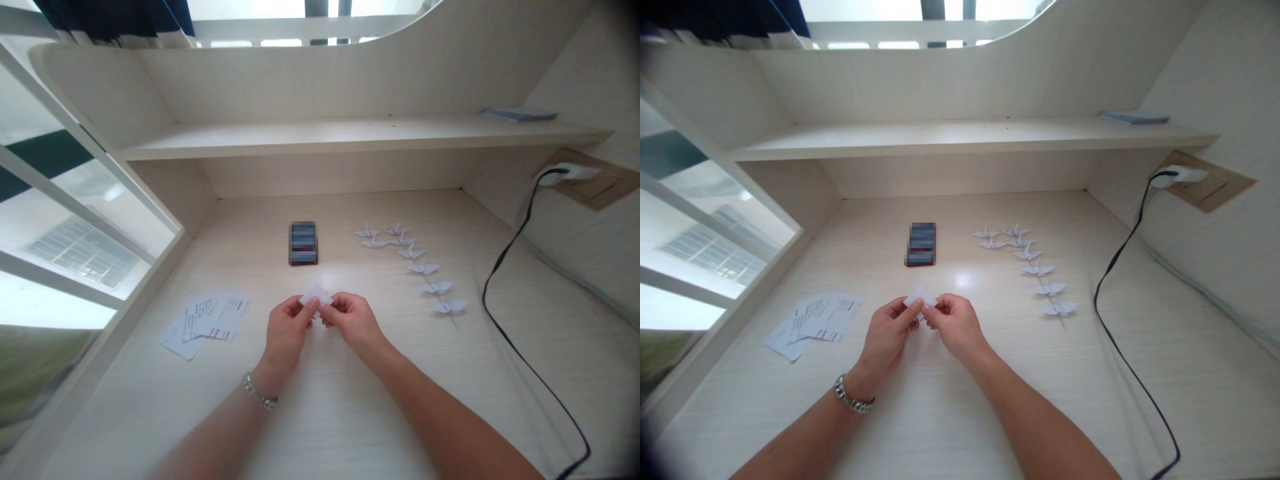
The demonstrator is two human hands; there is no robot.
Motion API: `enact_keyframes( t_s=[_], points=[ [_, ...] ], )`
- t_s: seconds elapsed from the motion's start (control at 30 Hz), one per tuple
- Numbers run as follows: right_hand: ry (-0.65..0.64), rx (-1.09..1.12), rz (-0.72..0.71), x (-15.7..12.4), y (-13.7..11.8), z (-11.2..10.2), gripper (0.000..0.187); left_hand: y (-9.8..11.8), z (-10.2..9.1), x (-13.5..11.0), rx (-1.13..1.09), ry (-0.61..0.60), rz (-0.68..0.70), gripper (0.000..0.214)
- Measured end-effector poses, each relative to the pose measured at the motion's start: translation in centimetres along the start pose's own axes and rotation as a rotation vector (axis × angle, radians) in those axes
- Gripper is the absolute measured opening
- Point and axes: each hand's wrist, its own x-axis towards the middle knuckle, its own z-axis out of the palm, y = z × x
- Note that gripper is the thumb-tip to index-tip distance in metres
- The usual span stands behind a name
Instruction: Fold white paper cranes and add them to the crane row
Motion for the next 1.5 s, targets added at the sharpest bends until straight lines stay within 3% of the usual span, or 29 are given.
enact_keyframes(
  t_s=[0.17, 0.3, 0.43, 0.73, 1.07, 1.5],
  points=[
    [-0.019, -0.033, 0.008, -0.1, -0.1, 0.2, 0.025, 0.4, 0.2, -0.1, -0.105, 0.001, -0.051, 0.025],
    [-0.077, -0.182, -0.031, -0.5, -0.3, 0.3, 0.021, 0.7, 0.3, -0.2, -0.178, -0.005, -0.057, 0.026],
    [-0.028, -0.241, -0.109, -0.7, -0.3, 0.4, 0.02, 0.6, 0.4, -0.3, -0.182, 0.001, -0.05, 0.024],
    [-0.001, -0.102, -0.078, -0.5, -0.4, 0.5, 0.021, 0.4, 0.5, -0.3, -0.13, 0.018, -0.014, 0.028],
    [0.119, -0.018, -0.107, -0.2, -0.1, 0.4, 0.019, 0.3, 0.3, -0.3, 0.005, 0.08, 0.021, 0.034],
    [0.094, 0.033, -0.059, -0.2, -1.0, -0.3, 0.017, -0.1, 0.1, -0.2, 0.084, 0.033, 0.041, 0.028]
  ],
)
